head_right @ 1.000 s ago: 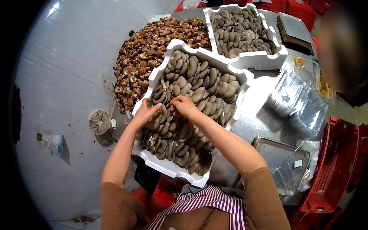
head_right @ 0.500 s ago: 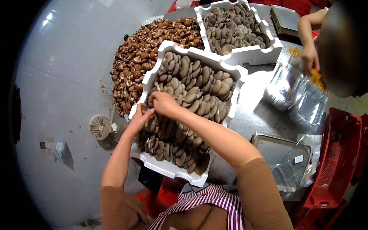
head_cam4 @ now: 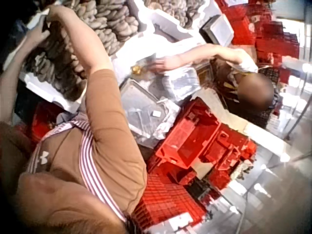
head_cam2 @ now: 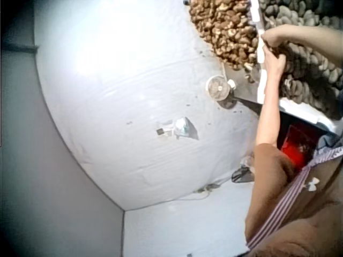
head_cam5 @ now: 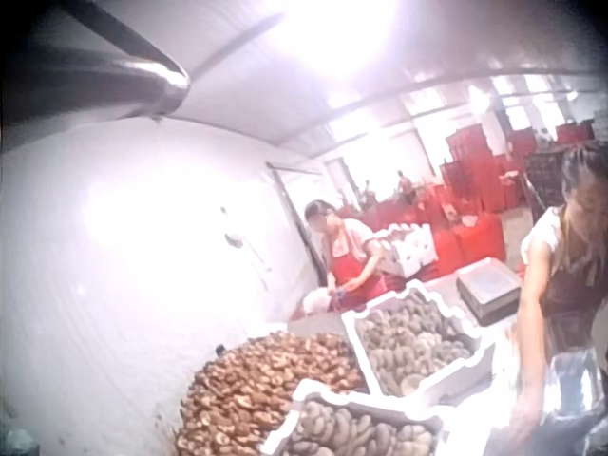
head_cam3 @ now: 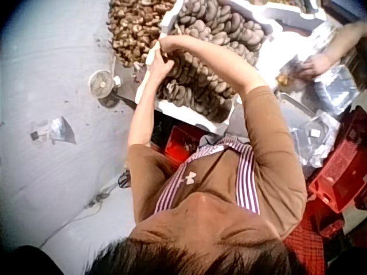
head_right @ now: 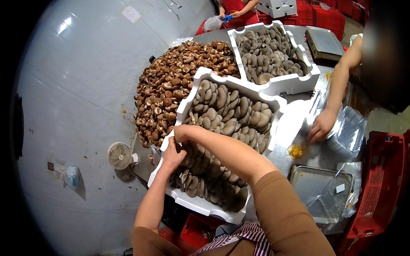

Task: The person selects oyster mushrooms from a large white styrofoam tray, trims the stems with scissors, and places them into clear plastic containers on a digital scale. They then close the containers and place them into red crates. The person also moves a crate of packaged mushrooms to a stack.

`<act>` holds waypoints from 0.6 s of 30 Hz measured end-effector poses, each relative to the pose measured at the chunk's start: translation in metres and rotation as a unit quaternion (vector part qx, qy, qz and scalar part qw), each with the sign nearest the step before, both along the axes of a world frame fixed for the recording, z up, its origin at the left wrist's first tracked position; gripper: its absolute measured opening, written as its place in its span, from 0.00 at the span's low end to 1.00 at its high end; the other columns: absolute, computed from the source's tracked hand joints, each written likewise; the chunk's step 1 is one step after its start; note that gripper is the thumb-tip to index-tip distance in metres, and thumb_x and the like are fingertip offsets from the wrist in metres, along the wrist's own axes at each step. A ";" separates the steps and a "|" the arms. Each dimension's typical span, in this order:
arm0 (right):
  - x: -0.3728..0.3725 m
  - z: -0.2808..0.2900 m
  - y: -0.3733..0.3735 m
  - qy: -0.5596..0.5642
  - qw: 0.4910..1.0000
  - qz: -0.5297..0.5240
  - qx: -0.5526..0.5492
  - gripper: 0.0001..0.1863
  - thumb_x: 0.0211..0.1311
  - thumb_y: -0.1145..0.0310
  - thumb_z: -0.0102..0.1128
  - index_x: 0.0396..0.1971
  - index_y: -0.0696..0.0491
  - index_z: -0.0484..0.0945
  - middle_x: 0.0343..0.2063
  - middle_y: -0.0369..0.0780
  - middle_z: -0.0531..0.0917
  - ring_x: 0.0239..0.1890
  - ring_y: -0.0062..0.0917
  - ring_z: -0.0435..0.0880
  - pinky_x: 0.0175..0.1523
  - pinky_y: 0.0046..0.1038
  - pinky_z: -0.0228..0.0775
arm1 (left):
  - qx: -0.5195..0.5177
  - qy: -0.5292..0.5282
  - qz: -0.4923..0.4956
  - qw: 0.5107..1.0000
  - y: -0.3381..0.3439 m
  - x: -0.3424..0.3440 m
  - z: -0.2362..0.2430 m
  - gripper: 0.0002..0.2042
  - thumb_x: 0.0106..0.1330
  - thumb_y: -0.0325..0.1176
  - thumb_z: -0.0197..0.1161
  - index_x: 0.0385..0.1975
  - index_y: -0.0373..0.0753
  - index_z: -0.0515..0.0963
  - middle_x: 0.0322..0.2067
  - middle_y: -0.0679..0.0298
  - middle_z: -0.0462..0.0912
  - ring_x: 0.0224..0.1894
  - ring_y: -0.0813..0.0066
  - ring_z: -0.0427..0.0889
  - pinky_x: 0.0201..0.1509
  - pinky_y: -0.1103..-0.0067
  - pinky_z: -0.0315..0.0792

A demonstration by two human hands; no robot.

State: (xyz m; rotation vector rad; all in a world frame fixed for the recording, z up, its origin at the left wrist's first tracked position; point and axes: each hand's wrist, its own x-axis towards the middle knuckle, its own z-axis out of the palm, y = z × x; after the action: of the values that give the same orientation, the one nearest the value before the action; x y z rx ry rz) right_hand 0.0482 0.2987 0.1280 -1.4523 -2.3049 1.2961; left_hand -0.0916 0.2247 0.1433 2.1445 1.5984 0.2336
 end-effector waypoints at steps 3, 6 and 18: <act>-0.003 0.004 -0.006 0.031 0.998 -0.036 -0.045 0.21 0.54 0.75 0.58 0.50 0.63 0.76 0.37 0.51 0.84 0.35 0.42 0.86 0.32 0.39 0.78 | 0.022 0.006 0.011 1.000 -0.006 -0.005 -0.001 0.31 0.50 0.37 0.61 0.56 0.38 0.58 0.40 0.41 0.77 0.45 0.39 0.78 0.50 0.58 0.71; -0.002 0.008 -0.002 0.020 0.999 0.025 -0.033 0.17 0.54 0.75 0.58 0.45 0.63 0.78 0.35 0.50 0.84 0.34 0.43 0.85 0.32 0.39 0.78 | 0.013 0.004 -0.008 1.000 -0.006 -0.003 0.001 0.35 0.50 0.36 0.60 0.59 0.34 0.55 0.44 0.34 0.76 0.47 0.34 0.76 0.53 0.55 0.70; -0.006 0.013 -0.011 -0.022 0.999 0.027 0.034 0.17 0.50 0.73 0.60 0.42 0.59 0.79 0.36 0.49 0.85 0.38 0.41 0.85 0.38 0.37 0.75 | 0.030 -0.061 -0.048 0.996 -0.025 -0.026 0.020 0.30 0.51 0.23 0.56 0.59 0.38 0.58 0.46 0.47 0.78 0.48 0.48 0.81 0.53 0.62 0.72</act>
State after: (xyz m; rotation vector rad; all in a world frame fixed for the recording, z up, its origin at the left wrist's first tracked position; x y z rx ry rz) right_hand 0.0421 0.2873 0.1408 -1.4190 -2.4077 1.1984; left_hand -0.1181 0.1993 0.1632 2.2002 1.4322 0.3791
